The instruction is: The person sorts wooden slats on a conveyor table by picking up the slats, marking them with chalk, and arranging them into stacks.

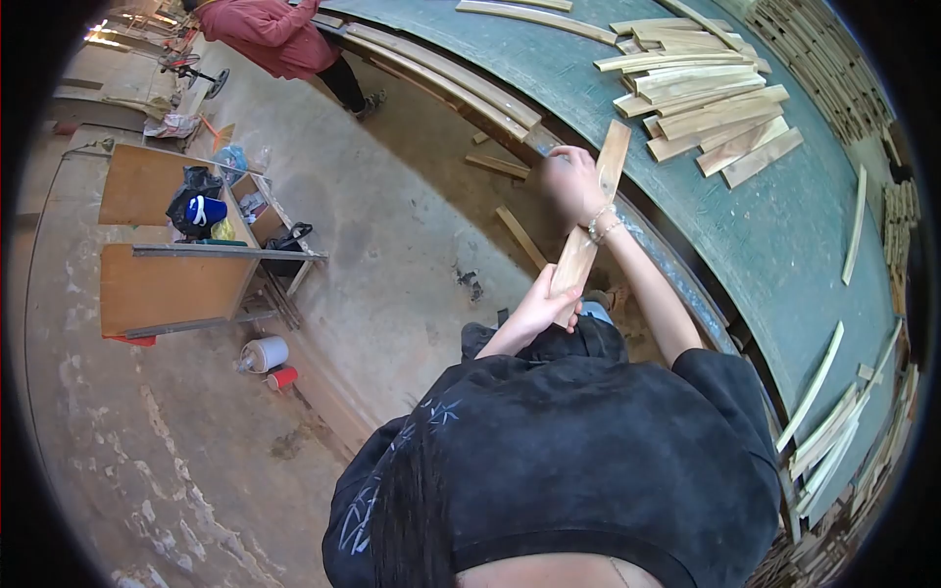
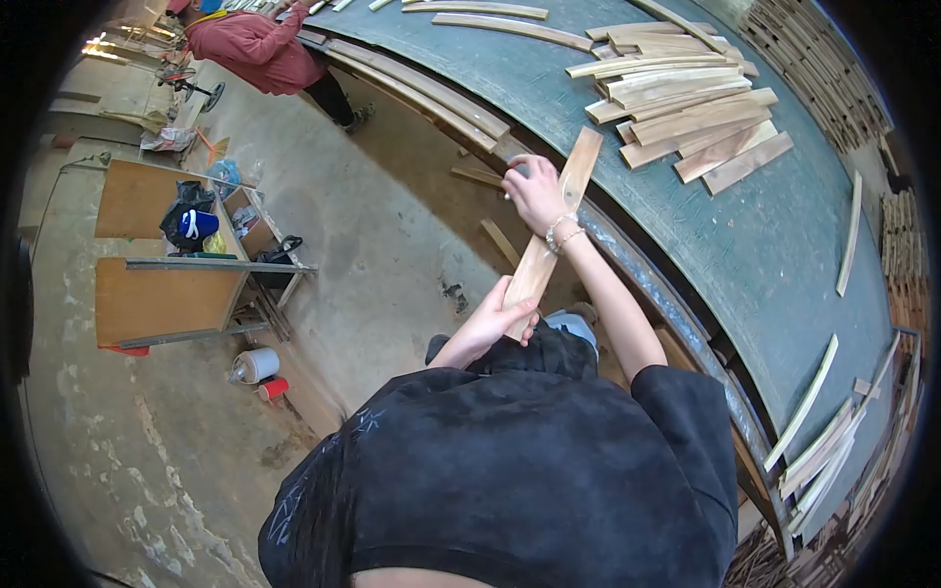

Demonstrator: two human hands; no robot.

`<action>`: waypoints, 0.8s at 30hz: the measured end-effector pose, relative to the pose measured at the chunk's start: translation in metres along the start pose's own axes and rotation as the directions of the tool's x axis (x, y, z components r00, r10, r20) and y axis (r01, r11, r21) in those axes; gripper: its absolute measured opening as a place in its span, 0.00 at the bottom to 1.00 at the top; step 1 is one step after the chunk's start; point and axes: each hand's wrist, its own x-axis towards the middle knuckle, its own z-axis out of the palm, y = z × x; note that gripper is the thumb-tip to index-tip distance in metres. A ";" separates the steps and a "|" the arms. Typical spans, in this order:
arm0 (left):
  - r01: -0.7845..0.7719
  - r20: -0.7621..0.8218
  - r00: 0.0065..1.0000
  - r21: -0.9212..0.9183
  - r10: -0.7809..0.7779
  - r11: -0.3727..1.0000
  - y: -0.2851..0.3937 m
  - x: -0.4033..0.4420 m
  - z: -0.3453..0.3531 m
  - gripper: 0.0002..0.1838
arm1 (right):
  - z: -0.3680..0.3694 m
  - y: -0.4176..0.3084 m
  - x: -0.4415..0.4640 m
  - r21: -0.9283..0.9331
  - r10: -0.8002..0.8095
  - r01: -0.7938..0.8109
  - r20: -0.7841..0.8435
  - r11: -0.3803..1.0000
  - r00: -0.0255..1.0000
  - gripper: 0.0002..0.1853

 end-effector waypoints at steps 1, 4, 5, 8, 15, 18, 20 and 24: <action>-0.015 -0.005 1.000 0.008 0.015 1.000 0.003 0.000 0.002 0.14 | -0.006 0.001 -0.004 0.031 -0.010 0.011 -0.037 0.999 0.999 0.05; -0.023 0.033 0.999 0.025 0.022 0.999 0.000 0.006 -0.004 0.19 | -0.023 -0.029 -0.024 0.178 -0.083 0.051 0.175 0.983 0.981 0.06; -0.039 0.052 0.998 0.065 0.035 0.997 0.000 0.006 -0.007 0.21 | -0.029 -0.049 -0.029 0.330 -0.108 0.043 0.183 0.943 0.977 0.06; -0.041 0.125 0.991 0.021 0.038 0.999 -0.006 0.013 -0.012 0.35 | -0.043 -0.084 -0.048 0.764 0.064 -0.256 0.273 0.592 0.960 0.10; 0.175 0.409 0.894 0.050 -0.180 0.983 0.034 -0.007 0.011 0.44 | -0.073 -0.006 -0.078 0.421 0.672 -0.570 -0.143 0.706 0.727 0.04; 0.194 0.419 0.888 0.032 -0.189 0.980 0.029 -0.003 0.014 0.45 | -0.087 -0.018 -0.069 0.283 0.577 -0.557 0.015 0.781 0.817 0.05; 0.204 0.409 0.891 0.026 -0.197 0.979 0.025 -0.001 0.014 0.45 | -0.085 -0.022 -0.063 0.245 0.496 -0.499 0.075 0.832 0.865 0.06; 0.182 0.398 0.902 0.006 -0.170 0.983 0.025 0.002 0.011 0.45 | -0.070 -0.016 -0.067 0.195 0.429 -0.429 0.041 0.882 0.902 0.06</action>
